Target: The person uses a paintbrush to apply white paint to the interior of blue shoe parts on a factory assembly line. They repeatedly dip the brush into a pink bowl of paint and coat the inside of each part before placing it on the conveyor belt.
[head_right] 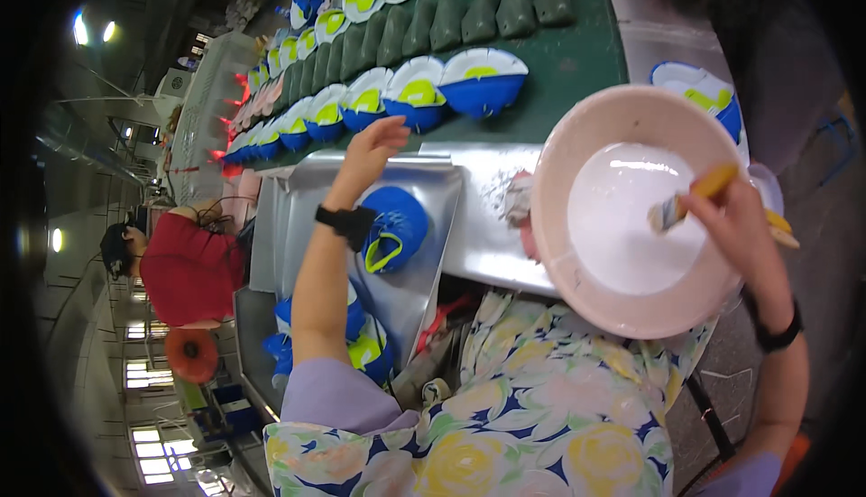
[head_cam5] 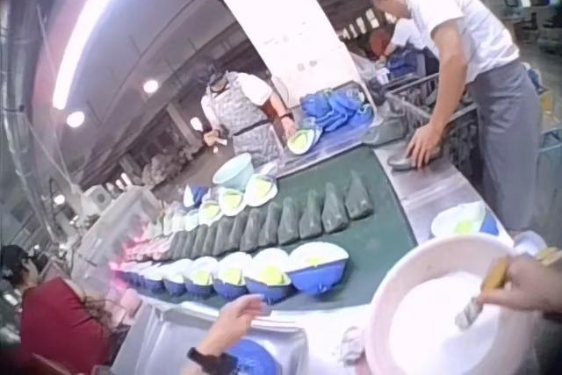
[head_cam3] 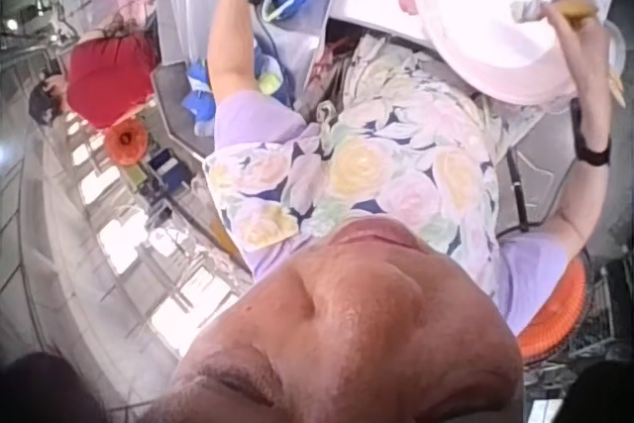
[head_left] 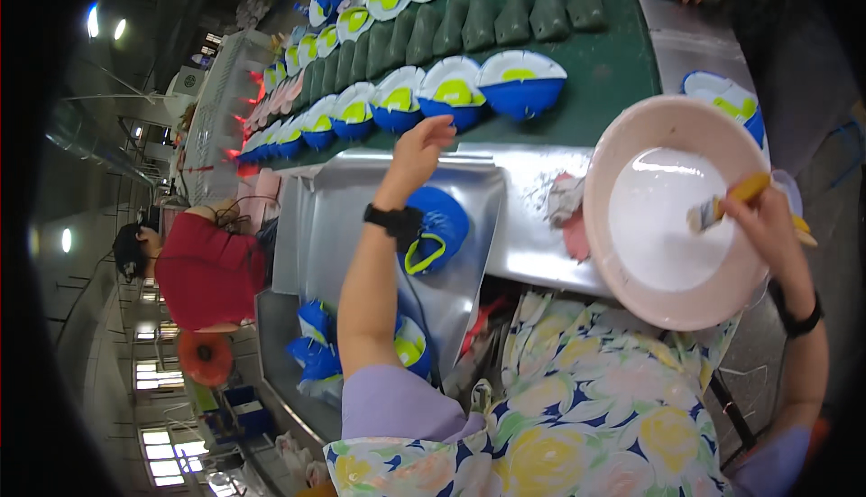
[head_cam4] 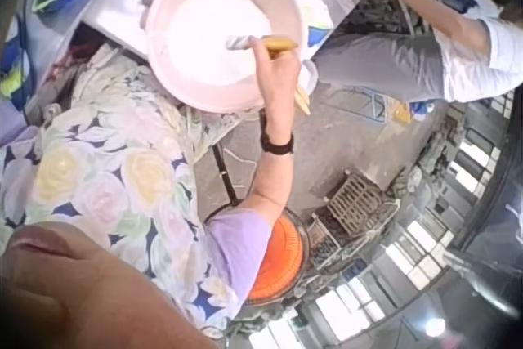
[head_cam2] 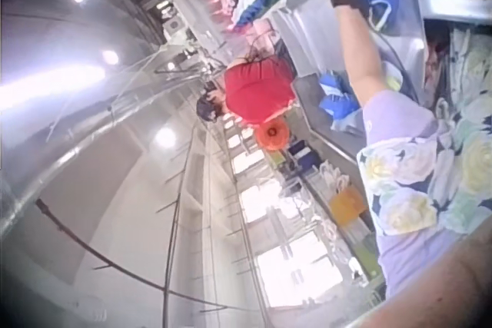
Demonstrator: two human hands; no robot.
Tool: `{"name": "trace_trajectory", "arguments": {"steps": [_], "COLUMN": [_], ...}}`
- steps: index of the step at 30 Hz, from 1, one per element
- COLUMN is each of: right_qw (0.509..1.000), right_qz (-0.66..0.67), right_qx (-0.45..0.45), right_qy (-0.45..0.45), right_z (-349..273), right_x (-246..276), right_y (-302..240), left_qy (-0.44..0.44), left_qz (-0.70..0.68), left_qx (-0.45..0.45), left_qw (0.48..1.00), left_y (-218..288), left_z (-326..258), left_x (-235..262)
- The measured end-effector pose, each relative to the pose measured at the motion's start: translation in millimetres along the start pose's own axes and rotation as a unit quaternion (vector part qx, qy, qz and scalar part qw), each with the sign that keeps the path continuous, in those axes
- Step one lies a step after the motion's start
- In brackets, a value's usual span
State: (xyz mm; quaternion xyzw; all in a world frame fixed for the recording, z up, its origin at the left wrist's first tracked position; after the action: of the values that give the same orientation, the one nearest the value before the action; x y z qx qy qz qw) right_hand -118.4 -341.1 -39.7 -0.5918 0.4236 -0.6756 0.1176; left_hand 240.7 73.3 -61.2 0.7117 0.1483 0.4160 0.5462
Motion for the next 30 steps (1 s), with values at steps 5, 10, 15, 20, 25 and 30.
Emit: {"name": "trace_trajectory", "arguments": {"steps": [5,10,15,20,25,30], "right_qw": [0.988,0.989,0.934,0.949,0.969,0.926], "right_qz": [-0.07,-0.064,-0.164,-0.171,0.003,0.073], "right_qx": [0.132,0.102,0.171,0.221,0.246,0.366], "right_qy": [-0.034,-0.086,-0.267,-0.149,-0.013,0.056], "right_z": [65.8,85.6,12.0,2.3,5.2,10.0], "right_x": [-30.2,-126.8,-120.5,-47.4,21.2,43.8], "right_y": [-42.3,-29.3,-58.2,-44.9,-75.3,-114.0], "left_qy": [-0.188,0.006,0.142,0.013,-0.021,-0.138], "left_qz": [0.19,0.28,0.208,-0.543,-0.505,-0.543], "left_qx": [0.075,0.037,-0.011,0.153,0.059,0.188], "left_qw": [0.961,0.959,0.968,0.826,0.861,0.807], "left_y": [-64.3,-88.4,-36.6,47.8,97.8,105.9], "left_z": [-139.3,-160.4,-155.6,-111.4,-72.2,-29.2], "left_x": [18.8,-7.7,15.0,-1.7,-67.8,-135.3]}}
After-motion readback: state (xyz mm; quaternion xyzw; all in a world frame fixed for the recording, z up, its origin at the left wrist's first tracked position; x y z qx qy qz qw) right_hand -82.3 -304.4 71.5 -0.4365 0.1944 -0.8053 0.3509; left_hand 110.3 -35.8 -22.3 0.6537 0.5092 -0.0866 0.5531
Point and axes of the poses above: each hand's wrist, its own z-axis towards the middle knuckle, its own x-axis out of the back of the hand, y = z × x, the point moved 4 cm from there along z, towards the middle knuckle, and after that the axes turned 12 degrees about -z, right-handed, at the moved point
